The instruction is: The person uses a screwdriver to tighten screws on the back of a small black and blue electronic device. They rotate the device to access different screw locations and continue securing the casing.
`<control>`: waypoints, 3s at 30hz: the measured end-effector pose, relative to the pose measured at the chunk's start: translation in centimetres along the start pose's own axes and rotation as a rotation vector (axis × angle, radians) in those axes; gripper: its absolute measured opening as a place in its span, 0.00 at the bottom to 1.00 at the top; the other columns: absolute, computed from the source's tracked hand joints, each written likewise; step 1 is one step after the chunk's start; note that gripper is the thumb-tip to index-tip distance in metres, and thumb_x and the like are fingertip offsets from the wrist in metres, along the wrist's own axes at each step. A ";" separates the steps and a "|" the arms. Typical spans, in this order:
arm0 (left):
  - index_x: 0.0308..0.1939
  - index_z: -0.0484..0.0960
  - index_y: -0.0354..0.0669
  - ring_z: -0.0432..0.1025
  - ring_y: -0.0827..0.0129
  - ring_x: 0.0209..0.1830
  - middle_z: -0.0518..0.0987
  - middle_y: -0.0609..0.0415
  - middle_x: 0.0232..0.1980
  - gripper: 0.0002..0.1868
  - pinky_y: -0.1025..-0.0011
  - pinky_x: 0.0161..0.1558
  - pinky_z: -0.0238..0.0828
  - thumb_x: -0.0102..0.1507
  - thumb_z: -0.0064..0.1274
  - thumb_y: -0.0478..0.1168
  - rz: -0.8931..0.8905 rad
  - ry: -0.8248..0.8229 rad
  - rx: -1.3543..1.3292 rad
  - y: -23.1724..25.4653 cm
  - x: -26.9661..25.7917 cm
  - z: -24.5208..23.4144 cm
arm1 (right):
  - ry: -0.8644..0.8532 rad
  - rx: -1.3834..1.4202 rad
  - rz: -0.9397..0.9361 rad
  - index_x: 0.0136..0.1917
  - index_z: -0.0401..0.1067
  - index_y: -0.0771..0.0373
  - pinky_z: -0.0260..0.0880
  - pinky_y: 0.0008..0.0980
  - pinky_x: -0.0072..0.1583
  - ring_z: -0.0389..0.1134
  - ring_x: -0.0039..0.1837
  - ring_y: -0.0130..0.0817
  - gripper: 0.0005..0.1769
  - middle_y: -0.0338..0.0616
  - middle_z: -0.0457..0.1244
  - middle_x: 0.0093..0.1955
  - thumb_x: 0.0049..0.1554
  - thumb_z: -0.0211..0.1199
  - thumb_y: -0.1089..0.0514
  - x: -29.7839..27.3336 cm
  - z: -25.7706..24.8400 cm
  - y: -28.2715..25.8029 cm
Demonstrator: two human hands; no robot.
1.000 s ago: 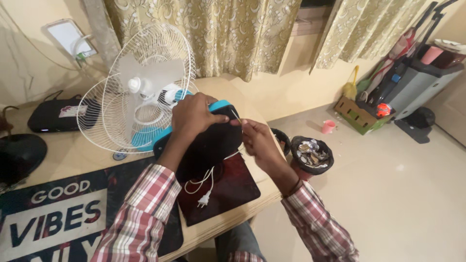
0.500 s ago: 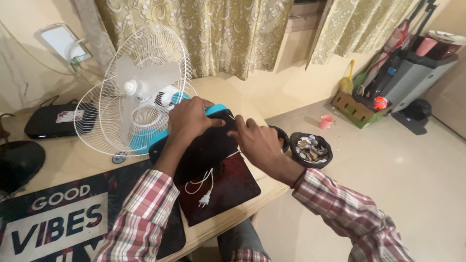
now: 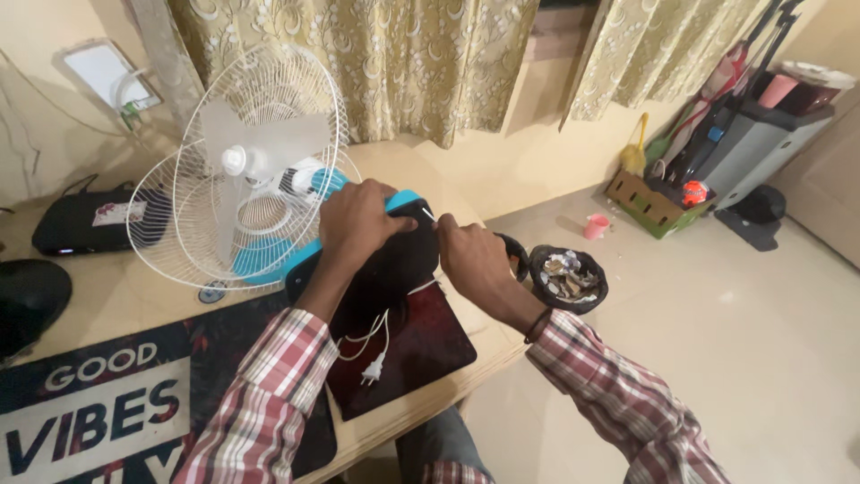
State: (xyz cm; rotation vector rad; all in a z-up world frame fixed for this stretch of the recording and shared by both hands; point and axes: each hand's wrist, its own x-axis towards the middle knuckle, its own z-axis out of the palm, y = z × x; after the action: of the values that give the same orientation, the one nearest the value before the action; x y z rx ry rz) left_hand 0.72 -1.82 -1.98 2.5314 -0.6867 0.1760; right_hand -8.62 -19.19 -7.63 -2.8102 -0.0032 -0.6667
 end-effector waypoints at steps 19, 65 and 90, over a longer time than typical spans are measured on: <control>0.46 0.90 0.54 0.80 0.55 0.35 0.85 0.50 0.31 0.27 0.57 0.39 0.75 0.47 0.73 0.59 0.053 -0.004 -0.014 -0.4 0.5 -0.8 | -0.568 1.699 0.686 0.40 0.62 0.56 0.40 0.24 0.25 0.39 0.20 0.21 0.17 0.29 0.45 0.24 0.69 0.46 0.49 1.6 -0.1 1.9; 0.43 0.85 0.46 0.77 0.57 0.48 0.83 0.52 0.40 0.25 0.54 0.49 0.68 0.54 0.68 0.59 0.225 0.114 0.497 1.9 0.5 6.2 | 0.243 0.617 0.272 0.50 0.76 0.65 0.71 0.31 0.48 0.71 0.45 0.30 0.13 0.43 0.70 0.42 0.56 0.69 0.56 -7.3 9.7 16.9; 0.52 0.86 0.43 0.74 0.53 0.61 0.81 0.49 0.59 0.17 0.59 0.62 0.68 0.61 0.61 0.43 -0.033 0.272 -0.484 0.9 -15.8 14.9 | -0.174 0.411 -0.214 0.50 0.80 0.60 0.72 0.44 0.51 0.73 0.49 0.50 0.14 0.51 0.71 0.47 0.51 0.71 0.55 3.9 20.0 18.7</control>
State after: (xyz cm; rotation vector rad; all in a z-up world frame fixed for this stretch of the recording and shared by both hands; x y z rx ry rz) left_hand -13.52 -3.08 -18.35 2.0071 -0.5052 0.2968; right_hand 4.86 -32.57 -27.73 -2.4748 -0.4280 -0.4047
